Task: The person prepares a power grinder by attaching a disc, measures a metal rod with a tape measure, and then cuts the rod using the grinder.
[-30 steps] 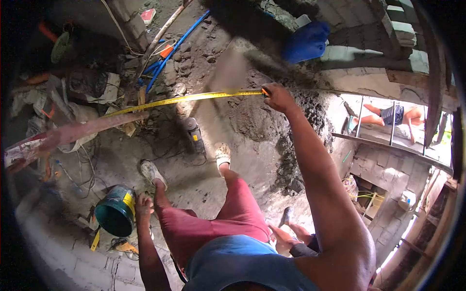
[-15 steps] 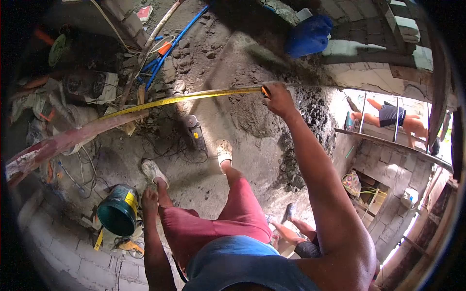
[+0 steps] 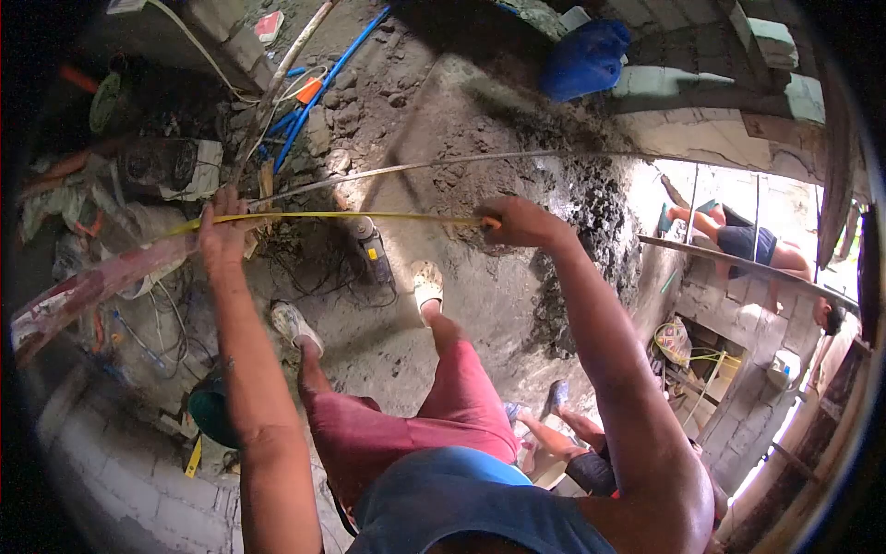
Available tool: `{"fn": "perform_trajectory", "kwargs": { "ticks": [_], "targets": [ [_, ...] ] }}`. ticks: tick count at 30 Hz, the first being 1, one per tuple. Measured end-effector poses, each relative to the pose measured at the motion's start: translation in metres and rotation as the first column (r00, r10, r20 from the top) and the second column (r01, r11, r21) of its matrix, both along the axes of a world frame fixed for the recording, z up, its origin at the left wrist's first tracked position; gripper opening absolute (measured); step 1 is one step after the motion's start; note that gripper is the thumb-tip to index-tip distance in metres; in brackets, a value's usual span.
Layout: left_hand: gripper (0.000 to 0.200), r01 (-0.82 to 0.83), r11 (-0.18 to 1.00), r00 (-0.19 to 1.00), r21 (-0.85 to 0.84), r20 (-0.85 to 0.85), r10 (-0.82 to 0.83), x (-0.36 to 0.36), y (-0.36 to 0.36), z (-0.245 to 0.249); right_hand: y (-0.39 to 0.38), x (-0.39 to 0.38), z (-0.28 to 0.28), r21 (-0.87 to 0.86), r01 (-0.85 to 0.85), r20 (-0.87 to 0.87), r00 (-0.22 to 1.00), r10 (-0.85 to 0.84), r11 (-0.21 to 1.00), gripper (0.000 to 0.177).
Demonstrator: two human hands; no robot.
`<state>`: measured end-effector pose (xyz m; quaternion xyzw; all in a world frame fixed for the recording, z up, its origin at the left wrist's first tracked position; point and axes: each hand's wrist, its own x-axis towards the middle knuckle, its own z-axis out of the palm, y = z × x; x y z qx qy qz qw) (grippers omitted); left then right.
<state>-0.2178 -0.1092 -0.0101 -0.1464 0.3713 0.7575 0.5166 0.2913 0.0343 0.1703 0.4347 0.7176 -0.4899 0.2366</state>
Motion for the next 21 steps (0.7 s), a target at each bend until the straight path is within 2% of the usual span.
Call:
{"fn": "perform_trajectory", "kwargs": {
  "ticks": [2, 3, 5, 7, 8, 9, 10, 11, 12, 13, 14, 16, 20, 21],
  "targets": [
    [0.040, -0.097, 0.994, 0.994, -0.041, 0.049, 0.099, -0.027, 0.001, -0.003, 0.003, 0.033, -0.035, 0.429, 0.034, 0.042, 0.998, -0.057, 0.903, 0.044],
    [0.040, -0.096, 0.995, 0.994, -0.040, 0.046, 0.098, -0.025, 0.001, 0.006, 0.003, 0.048, -0.045, 0.430, 0.036, 0.039, 0.998, -0.058, 0.902, 0.044],
    [0.035, -0.046, 0.982, 0.996, -0.182, -0.083, 0.031, -0.018, -0.001, 0.028, 0.000, 0.076, -0.059, 0.562, 0.123, 0.110, 0.969, -0.221, 0.818, 0.045],
    [0.032, -0.052, 0.977, 0.997, -0.208, -0.067, 0.039, -0.018, -0.006, 0.015, -0.011, 0.088, -0.055, 0.492, 0.136, 0.130, 0.965, -0.226, 0.860, 0.047],
    [0.030, 0.047, 0.993, 0.997, -0.108, -0.053, -0.053, -0.017, -0.010, 0.005, -0.017, 0.091, -0.054, 0.421, 0.146, 0.152, 0.962, -0.229, 0.895, 0.049],
    [0.029, 0.143, 0.990, 0.989, -0.005, -0.047, -0.143, -0.016, -0.014, -0.003, -0.025, 0.092, -0.054, 0.421, 0.139, 0.157, 0.962, -0.222, 0.897, 0.049],
    [0.029, 0.155, 0.988, 0.986, 0.006, -0.056, -0.154, -0.001, -0.011, 0.003, -0.035, 0.094, -0.056, 0.422, 0.143, 0.046, 0.983, -0.179, 0.895, 0.051],
    [0.029, 0.151, 0.989, 0.987, 0.005, -0.052, -0.150, 0.013, -0.008, 0.012, -0.044, 0.096, -0.056, 0.423, 0.151, -0.067, 0.989, -0.135, 0.893, 0.052],
    [0.030, 0.137, 0.990, 0.990, -0.037, -0.015, -0.138, 0.026, -0.004, 0.019, -0.050, 0.089, -0.047, 0.384, 0.138, 0.024, 0.987, -0.159, 0.913, 0.055],
    [0.031, 0.127, 0.989, 0.992, -0.079, 0.020, -0.125, 0.035, -0.001, 0.024, -0.056, 0.086, -0.046, 0.385, 0.138, 0.025, 0.987, -0.160, 0.913, 0.055],
    [0.030, 0.090, 0.996, 0.994, -0.026, 0.063, -0.089, 0.044, 0.000, 0.030, -0.060, 0.084, -0.045, 0.348, 0.153, 0.041, 0.983, -0.178, 0.925, 0.055],
    [0.030, 0.069, 0.996, 0.996, -0.051, 0.065, -0.065, 0.047, 0.001, 0.023, -0.064, 0.083, -0.042, 0.288, 0.176, 0.052, 0.979, -0.199, 0.941, 0.056],
    [0.027, 0.041, 0.992, 0.995, -0.117, 0.092, -0.030, 0.054, 0.003, 0.020, -0.073, 0.104, -0.044, 0.326, 0.149, 0.048, 0.984, -0.174, 0.934, 0.058],
    [0.027, 0.041, 0.992, 0.995, -0.118, 0.091, -0.030, 0.054, 0.000, 0.014, -0.071, 0.099, -0.032, 0.278, 0.171, 0.086, 0.976, -0.202, 0.945, 0.059]
  ]
}}
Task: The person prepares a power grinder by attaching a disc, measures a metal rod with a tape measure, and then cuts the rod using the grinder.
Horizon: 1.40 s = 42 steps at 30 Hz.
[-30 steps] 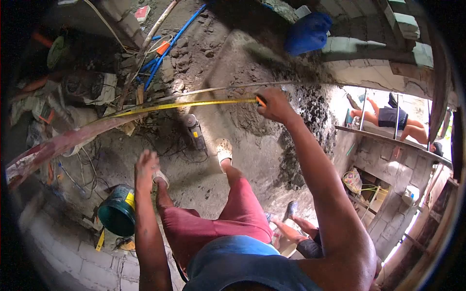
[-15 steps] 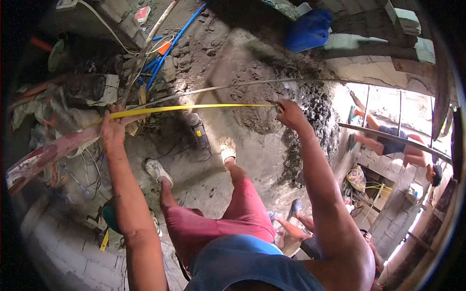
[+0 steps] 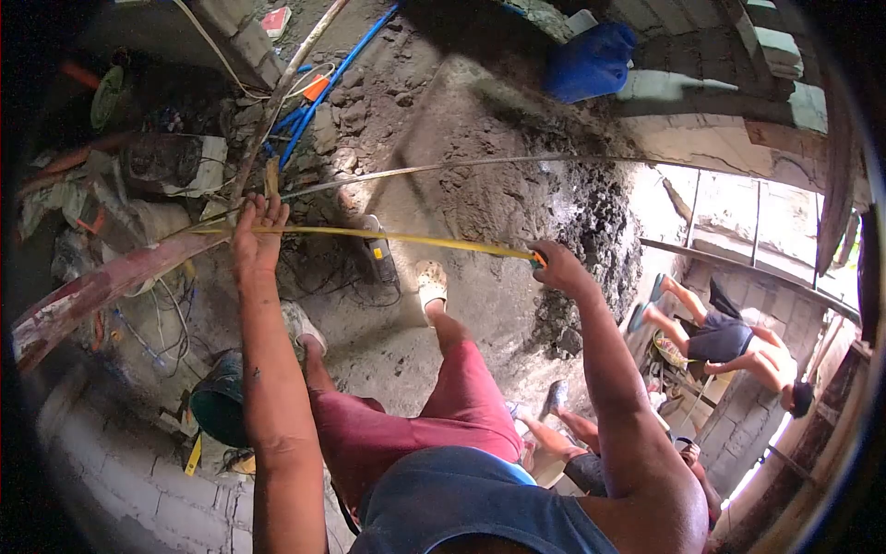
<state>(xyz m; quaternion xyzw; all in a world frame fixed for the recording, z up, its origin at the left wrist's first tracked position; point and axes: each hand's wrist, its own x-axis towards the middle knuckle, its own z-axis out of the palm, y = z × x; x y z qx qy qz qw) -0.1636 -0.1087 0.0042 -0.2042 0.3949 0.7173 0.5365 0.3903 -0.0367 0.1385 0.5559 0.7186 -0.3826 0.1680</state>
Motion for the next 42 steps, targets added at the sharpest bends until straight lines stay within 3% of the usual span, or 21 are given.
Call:
{"fn": "perform_trajectory", "kwargs": {
  "ticks": [2, 3, 4, 7, 12, 14, 16, 18, 20, 21, 22, 24, 28, 31, 33, 34, 35, 37, 38, 40, 42],
  "targets": [
    [0.023, 0.088, 0.986, 0.996, 0.145, 0.011, -0.091, 0.005, -0.006, -0.012, -0.005, -0.002, 0.004, -0.057, 0.035, 0.033, 0.999, -0.033, 0.998, 0.059],
    [0.021, 0.224, 0.872, 0.967, 0.436, 0.012, -0.254, 0.007, -0.007, -0.019, -0.011, 0.000, -0.005, 0.007, -0.012, -0.001, 1.000, 0.012, 1.000, 0.058],
    [0.021, 0.225, 0.871, 0.967, 0.437, 0.012, -0.256, 0.016, -0.005, -0.012, -0.015, -0.003, -0.008, 0.073, -0.055, -0.033, 0.998, 0.058, 0.996, 0.058],
    [0.020, 0.310, 0.950, 0.948, 0.024, -0.086, -0.307, 0.060, 0.006, 0.025, -0.026, -0.020, -0.008, 0.047, -0.001, -0.074, 0.997, 0.005, 0.999, 0.059],
    [0.018, 0.331, 0.944, 0.934, -0.014, -0.139, -0.329, 0.061, 0.018, 0.020, -0.040, -0.026, 0.000, -0.041, 0.058, -0.073, 0.995, -0.061, 0.997, 0.059],
    [0.016, 0.397, 0.913, 0.916, 0.089, 0.019, -0.400, 0.065, 0.017, 0.019, -0.049, -0.012, -0.007, -0.111, 0.064, -0.027, 0.997, -0.067, 0.992, 0.066],
    [0.018, 0.503, 0.858, 0.855, -0.107, -0.081, -0.512, 0.095, 0.005, 0.021, -0.060, -0.008, -0.011, -0.209, 0.145, -0.084, 0.983, -0.165, 0.967, 0.064],
    [0.031, 0.635, 0.749, 0.736, -0.191, -0.147, -0.661, 0.134, -0.011, 0.039, -0.073, -0.017, -0.016, -0.277, 0.188, -0.043, 0.977, -0.208, 0.942, 0.069],
    [0.035, 0.791, 0.586, 0.562, -0.173, -0.169, -0.809, 0.164, -0.039, 0.041, -0.093, -0.028, -0.032, -0.371, 0.309, -0.194, 0.897, -0.398, 0.876, 0.073],
    [0.046, 0.859, 0.492, 0.480, -0.142, -0.113, -0.870, 0.177, -0.052, 0.043, -0.083, -0.058, -0.010, -0.325, 0.249, -0.092, 0.952, -0.293, 0.912, 0.077],
    [0.066, 0.940, 0.315, 0.305, -0.131, -0.091, -0.948, 0.183, -0.054, 0.061, -0.091, -0.070, -0.019, -0.290, 0.233, -0.162, 0.944, -0.288, 0.928, 0.077],
    [0.081, 0.960, 0.182, 0.170, -0.215, -0.073, -0.983, 0.192, -0.060, 0.072, -0.095, -0.102, -0.015, -0.283, 0.327, -0.124, 0.920, -0.373, 0.902, 0.076],
    [0.089, 0.925, 0.274, 0.259, -0.264, -0.092, -0.961, 0.194, -0.060, 0.067, -0.109, -0.140, -0.036, -0.355, 0.490, -0.243, 0.774, -0.585, 0.796, 0.074],
    [0.074, 0.891, 0.346, 0.327, -0.295, -0.112, -0.938, 0.192, -0.061, 0.048, -0.108, -0.169, -0.026, -0.489, 0.539, -0.258, 0.661, -0.704, 0.686, 0.065],
    [0.054, 0.661, 0.561, 0.185, -0.498, -0.617, -0.765, 0.186, -0.049, 0.006, -0.112, -0.175, -0.039, -0.518, 0.532, -0.294, 0.625, -0.723, 0.670, 0.059],
    [0.029, 0.540, 0.659, 0.078, -0.524, -0.748, -0.659, 0.182, -0.024, 0.009, -0.115, -0.176, -0.049, -0.546, 0.521, -0.328, 0.588, -0.740, 0.656, 0.054],
    [0.036, 0.429, 0.664, -0.176, -0.612, -0.778, -0.603, 0.169, 0.002, 0.039, -0.122, -0.173, -0.068, -0.543, 0.522, -0.329, 0.589, -0.738, 0.658, 0.054],
    [0.024, 0.306, 0.860, -0.410, -0.409, -0.872, -0.269, 0.164, 0.045, 0.056, -0.143, -0.164, -0.104, -0.697, 0.556, -0.358, 0.277, -0.892, 0.452, 0.046],
    [0.024, 0.307, 0.858, -0.411, -0.413, -0.870, -0.272, 0.160, 0.061, 0.054, -0.148, -0.163, -0.107, -0.700, 0.556, -0.354, 0.275, -0.894, 0.449, 0.046],
    [0.025, 0.420, 0.791, -0.560, -0.446, -0.813, -0.161, 0.152, 0.084, 0.040, -0.159, -0.155, -0.112, -0.815, 0.536, -0.173, 0.138, -0.975, 0.220, 0.047],
    [0.025, 0.480, 0.719, -0.527, -0.504, -0.820, -0.223, 0.150, 0.095, 0.025, -0.172, -0.151, -0.120, -0.801, 0.562, -0.150, 0.144, -0.978, 0.206, 0.047]
  ]
}}
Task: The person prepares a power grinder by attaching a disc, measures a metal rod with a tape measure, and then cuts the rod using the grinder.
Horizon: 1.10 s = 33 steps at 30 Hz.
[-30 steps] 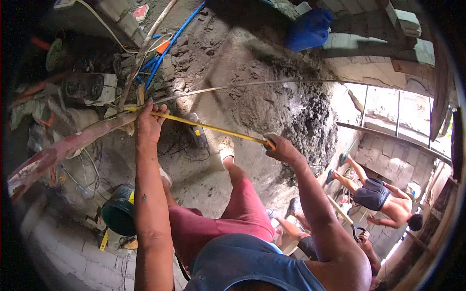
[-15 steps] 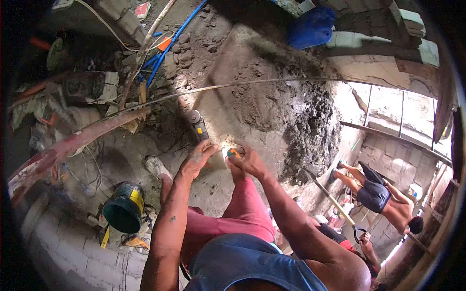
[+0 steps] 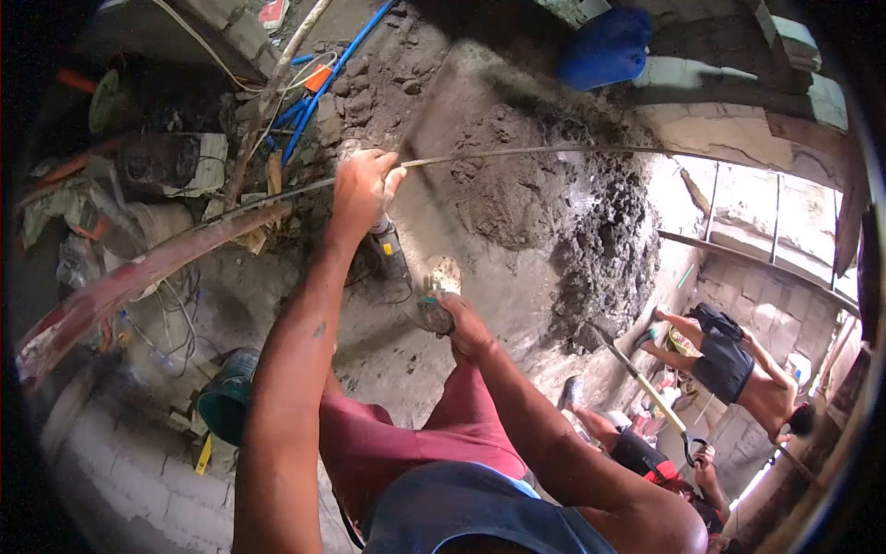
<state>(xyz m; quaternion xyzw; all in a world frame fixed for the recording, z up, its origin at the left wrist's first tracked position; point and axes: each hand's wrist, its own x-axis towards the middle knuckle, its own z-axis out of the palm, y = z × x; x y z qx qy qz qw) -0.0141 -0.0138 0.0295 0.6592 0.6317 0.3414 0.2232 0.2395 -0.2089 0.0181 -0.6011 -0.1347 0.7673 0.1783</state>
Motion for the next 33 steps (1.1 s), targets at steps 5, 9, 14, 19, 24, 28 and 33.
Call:
{"fn": "perform_trajectory", "kwargs": {
  "ticks": [5, 9, 14, 19, 24, 28, 33],
  "targets": [
    [0.030, 0.040, 0.977, 0.998, -0.209, 0.053, -0.030, 0.006, 0.011, -0.028, -0.030, 0.018, -0.017, -0.030, -0.151, 0.143, 0.978, 0.154, 0.988, 0.051],
    [0.041, 0.043, 0.905, 0.994, -0.422, 0.106, 0.002, 0.006, 0.018, -0.011, -0.019, 0.007, -0.013, 0.064, -0.301, 0.306, 0.914, 0.268, 0.952, 0.051],
    [0.031, 0.021, 0.969, 0.998, -0.245, 0.056, -0.008, 0.009, 0.015, -0.026, 0.013, -0.038, -0.023, -0.088, -0.490, 0.297, 0.818, 0.492, 0.868, 0.043],
    [0.022, -0.037, 0.999, 0.997, -0.024, 0.073, 0.038, 0.008, 0.008, -0.045, -0.078, -0.099, -0.230, -0.026, -0.653, 0.378, 0.694, 0.612, 0.757, 0.032],
    [0.020, -0.027, 0.988, 0.996, 0.155, 0.089, 0.013, 0.012, 0.011, -0.063, -0.090, -0.145, -0.240, -0.042, -0.450, 0.256, 0.858, 0.445, 0.892, 0.035],
    [0.022, -0.032, 0.994, 0.998, 0.108, 0.050, 0.026, 0.016, 0.013, -0.065, -0.101, -0.129, -0.248, 0.052, -0.483, 0.363, 0.825, 0.434, 0.874, 0.033],
    [0.016, 0.003, 1.000, 0.998, 0.011, 0.067, -0.003, 0.017, 0.014, -0.051, -0.100, -0.130, -0.259, 0.203, -0.553, 0.436, 0.790, 0.431, 0.808, 0.032]
  ]
}}
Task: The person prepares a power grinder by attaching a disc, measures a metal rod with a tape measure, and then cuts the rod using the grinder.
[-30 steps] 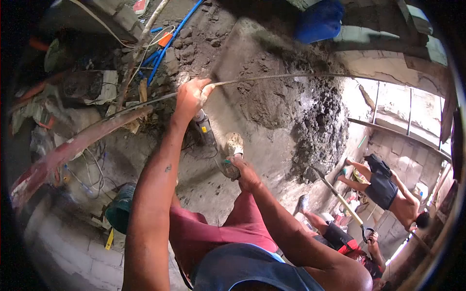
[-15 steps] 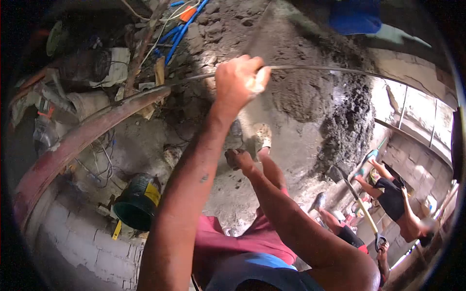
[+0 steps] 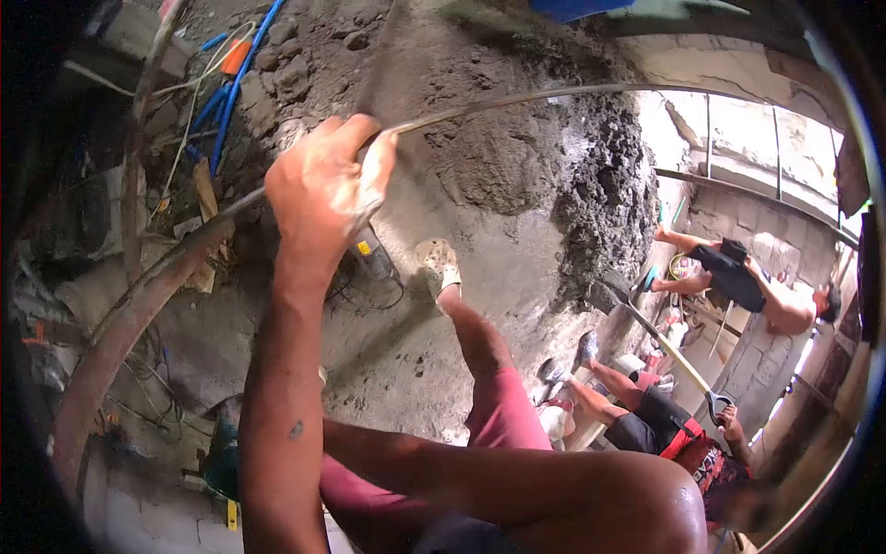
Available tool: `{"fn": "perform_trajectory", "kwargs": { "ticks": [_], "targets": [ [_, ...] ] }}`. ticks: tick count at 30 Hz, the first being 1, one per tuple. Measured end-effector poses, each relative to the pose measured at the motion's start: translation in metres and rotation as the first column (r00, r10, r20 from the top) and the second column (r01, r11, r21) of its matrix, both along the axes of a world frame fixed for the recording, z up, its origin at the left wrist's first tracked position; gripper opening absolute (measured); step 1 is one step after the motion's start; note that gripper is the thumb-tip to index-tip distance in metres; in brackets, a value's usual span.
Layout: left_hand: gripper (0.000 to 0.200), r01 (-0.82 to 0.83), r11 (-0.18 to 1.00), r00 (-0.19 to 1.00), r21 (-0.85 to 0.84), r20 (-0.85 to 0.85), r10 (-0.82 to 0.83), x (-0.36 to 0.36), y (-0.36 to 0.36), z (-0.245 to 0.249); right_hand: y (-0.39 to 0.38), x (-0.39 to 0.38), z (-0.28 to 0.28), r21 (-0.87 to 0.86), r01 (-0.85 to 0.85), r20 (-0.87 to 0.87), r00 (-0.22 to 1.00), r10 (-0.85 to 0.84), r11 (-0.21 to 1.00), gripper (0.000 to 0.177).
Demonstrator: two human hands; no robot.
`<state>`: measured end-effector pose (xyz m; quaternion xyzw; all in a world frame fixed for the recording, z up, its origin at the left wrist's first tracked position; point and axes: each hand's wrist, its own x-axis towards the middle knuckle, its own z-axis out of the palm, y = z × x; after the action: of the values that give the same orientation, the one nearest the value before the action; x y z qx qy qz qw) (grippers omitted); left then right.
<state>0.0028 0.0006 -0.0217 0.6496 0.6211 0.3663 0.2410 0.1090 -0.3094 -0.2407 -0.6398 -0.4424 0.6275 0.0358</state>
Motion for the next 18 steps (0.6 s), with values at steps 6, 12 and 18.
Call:
{"fn": "perform_trajectory", "kwargs": {
  "ticks": [6, 12, 18],
  "targets": [
    [0.016, 0.007, 0.993, 1.000, -0.115, 0.007, -0.006, 0.001, 0.001, 0.012, -0.007, -0.007, -0.010, 0.183, -0.106, -0.010, 0.994, 0.110, 0.977, 0.030],
    [0.015, 0.025, 0.987, 0.999, -0.158, 0.041, -0.018, 0.003, 0.002, 0.017, 0.054, 0.183, -0.040, 0.096, -0.735, 0.786, 0.469, 0.402, 0.671, 0.012],
    [0.009, -0.001, 0.984, 0.997, -0.179, 0.074, 0.015, 0.010, 0.004, 0.009, 0.188, 0.410, -0.067, 0.226, -0.266, 0.902, 0.420, -0.099, 0.937, 0.037]
  ]
}}
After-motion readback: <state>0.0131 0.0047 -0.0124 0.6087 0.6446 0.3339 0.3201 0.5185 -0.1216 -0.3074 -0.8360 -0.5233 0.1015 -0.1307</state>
